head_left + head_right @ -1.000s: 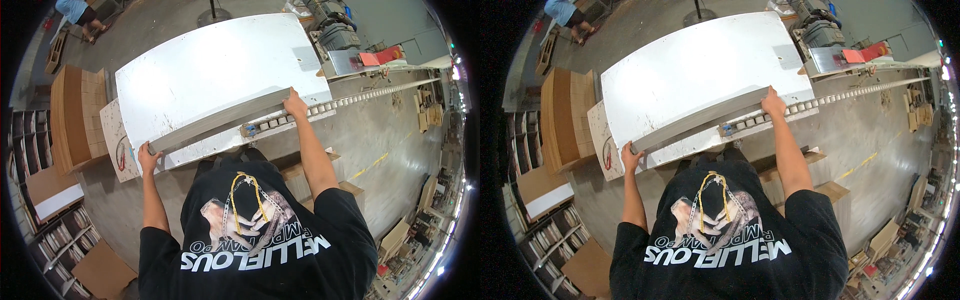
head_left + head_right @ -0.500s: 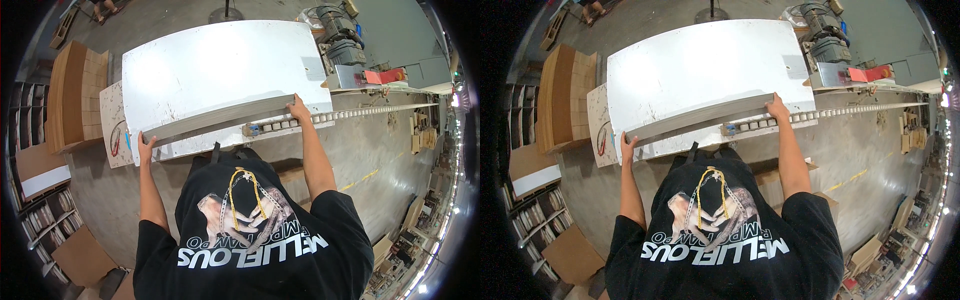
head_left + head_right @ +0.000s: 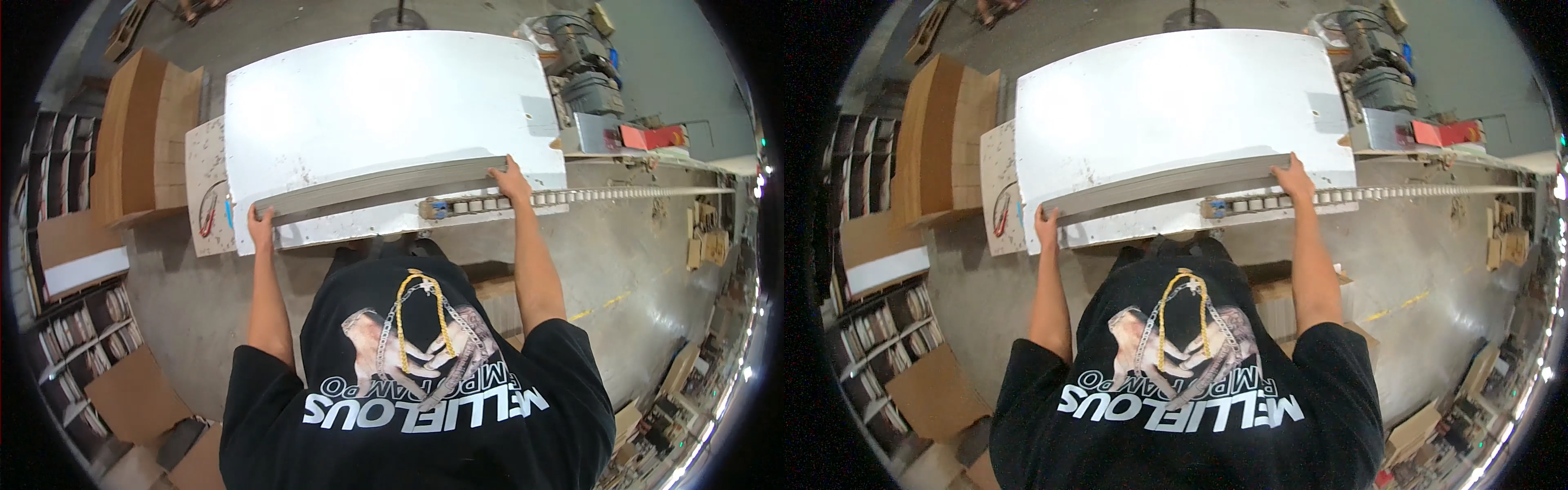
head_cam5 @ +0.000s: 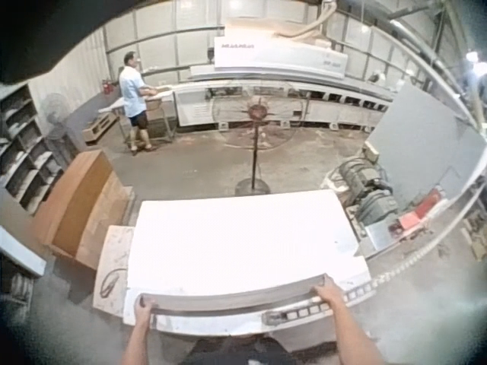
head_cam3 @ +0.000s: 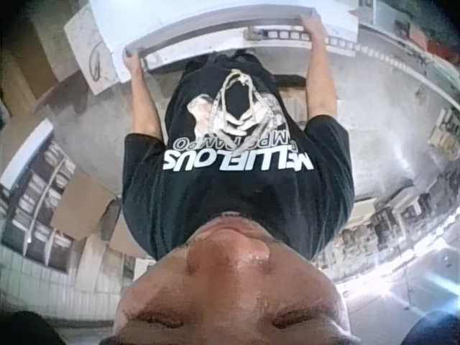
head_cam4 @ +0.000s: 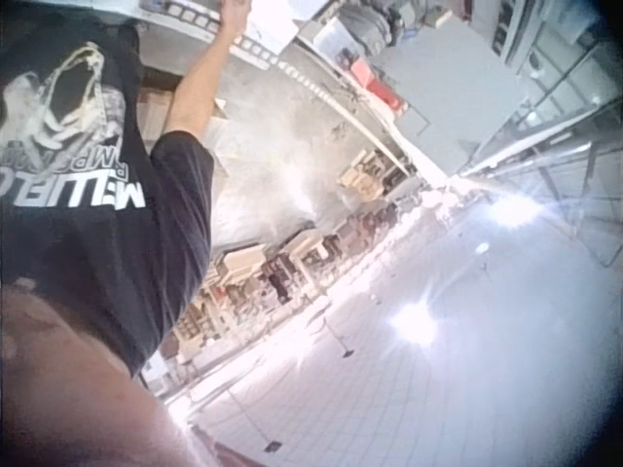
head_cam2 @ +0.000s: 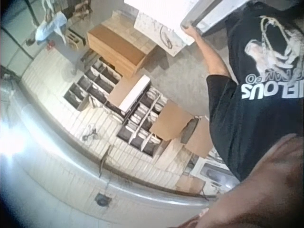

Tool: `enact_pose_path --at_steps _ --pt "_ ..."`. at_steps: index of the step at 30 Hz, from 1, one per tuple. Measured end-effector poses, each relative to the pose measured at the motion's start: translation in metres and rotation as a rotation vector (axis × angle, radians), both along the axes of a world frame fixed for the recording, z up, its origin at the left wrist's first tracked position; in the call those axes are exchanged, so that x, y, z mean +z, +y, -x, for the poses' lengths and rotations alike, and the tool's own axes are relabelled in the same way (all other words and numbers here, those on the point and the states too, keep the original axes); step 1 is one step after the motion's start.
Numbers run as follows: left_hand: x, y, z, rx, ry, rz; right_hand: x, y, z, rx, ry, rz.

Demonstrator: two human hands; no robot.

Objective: Feeding and processing long wood or laminate strips through an industrial edge-banding or finishing machine.

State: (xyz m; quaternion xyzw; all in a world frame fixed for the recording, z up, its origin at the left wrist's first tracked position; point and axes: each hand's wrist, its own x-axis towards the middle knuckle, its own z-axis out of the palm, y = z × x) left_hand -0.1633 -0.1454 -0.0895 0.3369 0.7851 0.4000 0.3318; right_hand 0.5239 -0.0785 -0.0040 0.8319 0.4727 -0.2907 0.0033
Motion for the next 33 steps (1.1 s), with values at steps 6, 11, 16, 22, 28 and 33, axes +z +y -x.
enact_pose_path --at_steps 6,11,16,22,28,33 --pt "0.003 -0.003 -0.004 0.029 -0.005 -0.034 -0.022 0.004 -0.01 0.056 0.008 0.034" --pt "0.014 0.003 -0.012 -0.008 -0.023 -0.018 -0.03 0.002 -0.02 0.072 0.015 0.023" --pt "0.015 0.006 -0.014 -0.006 0.03 -0.006 -0.035 -0.006 -0.022 0.108 -0.052 -0.066" --pt "0.002 -0.008 -0.024 0.109 0.141 -0.011 0.002 -0.018 0.02 -0.113 -0.15 -0.229" --pt "0.003 -0.025 -0.041 0.213 0.502 -0.101 -0.001 -0.023 0.02 -0.143 -0.193 -0.373" --pt "0.026 -0.037 -0.083 0.205 0.554 -0.14 0.006 -0.024 0.024 -0.178 -0.184 -0.408"
